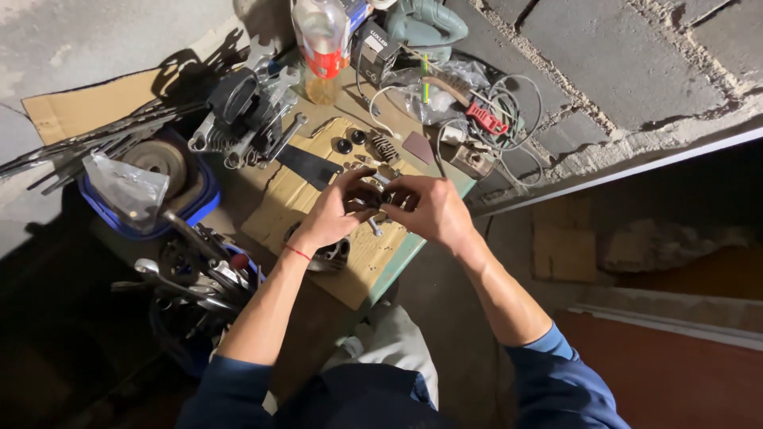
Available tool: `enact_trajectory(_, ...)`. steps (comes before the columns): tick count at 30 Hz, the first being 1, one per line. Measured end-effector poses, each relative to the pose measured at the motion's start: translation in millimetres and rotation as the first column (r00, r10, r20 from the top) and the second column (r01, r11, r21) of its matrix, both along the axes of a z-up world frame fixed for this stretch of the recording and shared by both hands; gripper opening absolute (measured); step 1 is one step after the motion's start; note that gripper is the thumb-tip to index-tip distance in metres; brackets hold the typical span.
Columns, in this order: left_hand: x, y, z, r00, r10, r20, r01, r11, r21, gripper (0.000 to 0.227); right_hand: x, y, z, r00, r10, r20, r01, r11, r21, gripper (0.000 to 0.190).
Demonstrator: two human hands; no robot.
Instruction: The person handles various small mechanical components, including springs and valve-like parts, on a cluttered workbench. They pick up and examine a metal cylinder head, turning it over to view different sides, and then place it back on the table among other tools and parts.
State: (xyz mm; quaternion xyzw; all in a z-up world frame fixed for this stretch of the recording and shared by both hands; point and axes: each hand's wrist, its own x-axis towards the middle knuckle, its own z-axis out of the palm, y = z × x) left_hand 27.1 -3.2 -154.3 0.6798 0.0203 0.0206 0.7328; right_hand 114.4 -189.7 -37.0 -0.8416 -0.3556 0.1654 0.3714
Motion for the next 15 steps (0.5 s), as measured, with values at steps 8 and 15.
enact_trajectory(8, -11, -3, 21, 1.0, 0.014, 0.0, -0.014, 0.996, 0.083, 0.05, -9, -1, -13, 1.0, 0.021, 0.015, -0.022, 0.998, 0.064, 0.03)
enact_trajectory(15, -11, -7, 12, 0.998, 0.032, 0.057, -0.042, 0.981, 0.19, 0.042, -8, -7, -16, 0.996, 0.043, 0.073, -0.049, 0.995, 0.083, 0.03)
